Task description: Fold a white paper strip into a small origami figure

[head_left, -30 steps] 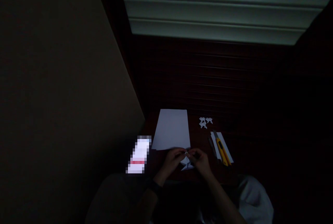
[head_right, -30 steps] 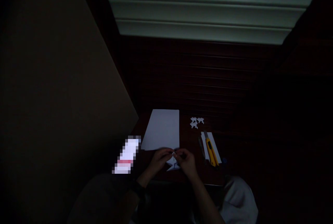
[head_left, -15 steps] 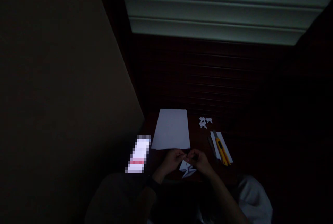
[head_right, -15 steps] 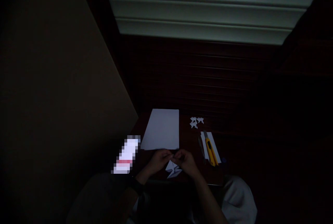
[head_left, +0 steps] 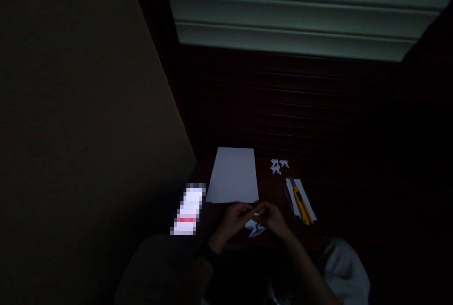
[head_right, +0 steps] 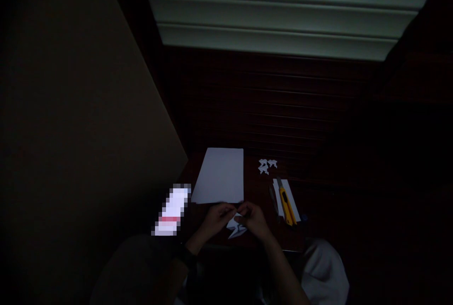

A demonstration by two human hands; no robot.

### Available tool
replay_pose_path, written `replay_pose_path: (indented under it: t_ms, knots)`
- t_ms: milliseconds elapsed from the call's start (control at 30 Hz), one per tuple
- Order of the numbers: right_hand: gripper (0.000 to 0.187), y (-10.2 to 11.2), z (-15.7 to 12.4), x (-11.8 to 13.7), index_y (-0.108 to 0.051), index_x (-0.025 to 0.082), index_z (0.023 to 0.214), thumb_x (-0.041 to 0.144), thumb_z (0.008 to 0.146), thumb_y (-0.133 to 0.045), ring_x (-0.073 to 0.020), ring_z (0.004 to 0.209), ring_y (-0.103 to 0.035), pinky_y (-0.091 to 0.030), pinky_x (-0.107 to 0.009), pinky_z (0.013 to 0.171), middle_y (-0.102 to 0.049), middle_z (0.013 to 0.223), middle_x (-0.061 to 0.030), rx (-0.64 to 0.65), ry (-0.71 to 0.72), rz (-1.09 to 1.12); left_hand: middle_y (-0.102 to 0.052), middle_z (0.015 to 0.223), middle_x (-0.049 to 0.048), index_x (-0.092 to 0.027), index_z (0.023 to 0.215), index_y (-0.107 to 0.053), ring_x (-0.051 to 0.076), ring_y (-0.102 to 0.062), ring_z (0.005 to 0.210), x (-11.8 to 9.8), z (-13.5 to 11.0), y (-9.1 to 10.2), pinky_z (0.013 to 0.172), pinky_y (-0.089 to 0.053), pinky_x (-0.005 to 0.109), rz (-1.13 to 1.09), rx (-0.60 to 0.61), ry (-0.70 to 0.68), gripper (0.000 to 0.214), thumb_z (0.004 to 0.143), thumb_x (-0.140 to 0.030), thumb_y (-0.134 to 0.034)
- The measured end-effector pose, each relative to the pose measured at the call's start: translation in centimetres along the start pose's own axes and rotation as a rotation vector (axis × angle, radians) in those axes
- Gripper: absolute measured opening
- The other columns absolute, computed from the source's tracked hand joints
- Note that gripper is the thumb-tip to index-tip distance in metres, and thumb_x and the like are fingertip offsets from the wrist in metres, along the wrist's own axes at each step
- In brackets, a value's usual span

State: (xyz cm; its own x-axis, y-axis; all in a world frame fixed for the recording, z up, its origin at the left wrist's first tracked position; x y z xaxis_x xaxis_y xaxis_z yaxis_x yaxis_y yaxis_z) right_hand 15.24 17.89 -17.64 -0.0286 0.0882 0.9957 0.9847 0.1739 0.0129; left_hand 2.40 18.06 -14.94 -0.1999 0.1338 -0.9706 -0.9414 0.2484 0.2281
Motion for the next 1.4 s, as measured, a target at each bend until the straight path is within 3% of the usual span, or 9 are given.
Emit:
replay_pose_path:
  t_ms: [200, 300, 500, 767, 1133, 1400]
  knots:
    - [0.025, 0.2, -0.1, -0.1, -0.056, 0.018, 0.068, 0.027, 0.055, -0.075, -0.01, 0.052, -0.048, -0.036, -0.02, 0.048, -0.055, 0.063, 0.0033, -0.004, 0.0, 0.026, -0.068, 0.08, 0.0078, -0.013, 0.082, -0.068, 0.019, -0.062, 0.073, 1.3, -0.2, 0.2, 0.066, -0.047, 0.026, -0.056, 0.003, 0.058, 0.022, 0.07, -0.031, -0.062]
    - [0.027, 0.4, 0.0, -0.5, -0.055, 0.018, 0.068, 0.026, 0.052, -0.076, -0.0089, 0.05, -0.046, -0.035, -0.019, 0.046, -0.054, 0.062, 0.0042, -0.006, -0.023, 0.068, -0.069, 0.085, 0.0086, -0.014, 0.091, -0.068, 0.02, -0.062, 0.077, 1.6, -0.3, 0.2, 0.068, -0.047, 0.028, -0.075, 0.02, 0.051, 0.027, 0.07, -0.03, -0.063]
    - [0.029, 0.5, -0.1, -0.5, -0.057, 0.018, 0.068, 0.026, 0.049, -0.077, -0.0094, 0.049, -0.047, -0.036, -0.02, 0.046, -0.055, 0.061, 0.004, -0.005, -0.072, 0.082, -0.069, 0.087, 0.009, -0.014, 0.088, -0.069, 0.022, -0.062, 0.08, 1.1, -0.4, 0.3, 0.072, -0.046, 0.029, -0.073, 0.078, 0.062, 0.025, 0.071, -0.03, -0.061]
    - [0.028, 0.1, -0.3, 0.0, -0.058, 0.017, 0.069, 0.025, 0.05, -0.077, -0.0101, 0.051, -0.05, -0.038, -0.021, 0.048, -0.056, 0.063, 0.0039, 0.04, -0.054, 0.083, -0.068, 0.073, 0.0057, -0.014, 0.075, -0.068, 0.018, -0.06, 0.069, 0.8, -0.1, -0.2, 0.063, -0.044, 0.025, 0.013, 0.034, 0.028, 0.022, 0.074, -0.032, -0.057]
    - [0.029, 0.5, -0.2, -0.4, -0.058, 0.018, 0.073, 0.027, 0.053, -0.076, -0.0086, 0.048, -0.048, -0.036, -0.02, 0.046, -0.055, 0.059, 0.0051, -0.01, -0.086, 0.134, -0.069, 0.077, 0.0053, -0.016, 0.08, -0.071, 0.019, -0.061, 0.071, -0.4, -0.4, 0.0, 0.065, -0.043, 0.025, 0.063, 0.058, -0.012, 0.026, 0.077, -0.035, -0.053]
    - [0.033, 0.4, -0.1, -0.5, -0.057, 0.017, 0.075, 0.026, 0.051, -0.077, -0.0082, 0.046, -0.048, -0.035, -0.019, 0.044, -0.056, 0.057, 0.0042, 0.043, -0.135, 0.159, -0.066, 0.065, 0.0037, -0.013, 0.075, -0.07, 0.016, -0.058, 0.062, -0.6, -0.5, 0.0, 0.056, -0.04, 0.022, 0.136, 0.063, -0.001, 0.035, 0.079, -0.041, -0.051]
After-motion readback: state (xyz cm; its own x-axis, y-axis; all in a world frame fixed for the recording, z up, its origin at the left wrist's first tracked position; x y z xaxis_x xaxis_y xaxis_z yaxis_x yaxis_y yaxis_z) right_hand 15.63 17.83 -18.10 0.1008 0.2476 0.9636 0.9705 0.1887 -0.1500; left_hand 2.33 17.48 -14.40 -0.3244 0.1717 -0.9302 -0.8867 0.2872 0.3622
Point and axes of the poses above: each hand's wrist, its own z-axis towards the middle knuckle, its own y-axis out of the back of the hand, x = y × z, the point moved 8 cm from there along z, towards the middle knuckle
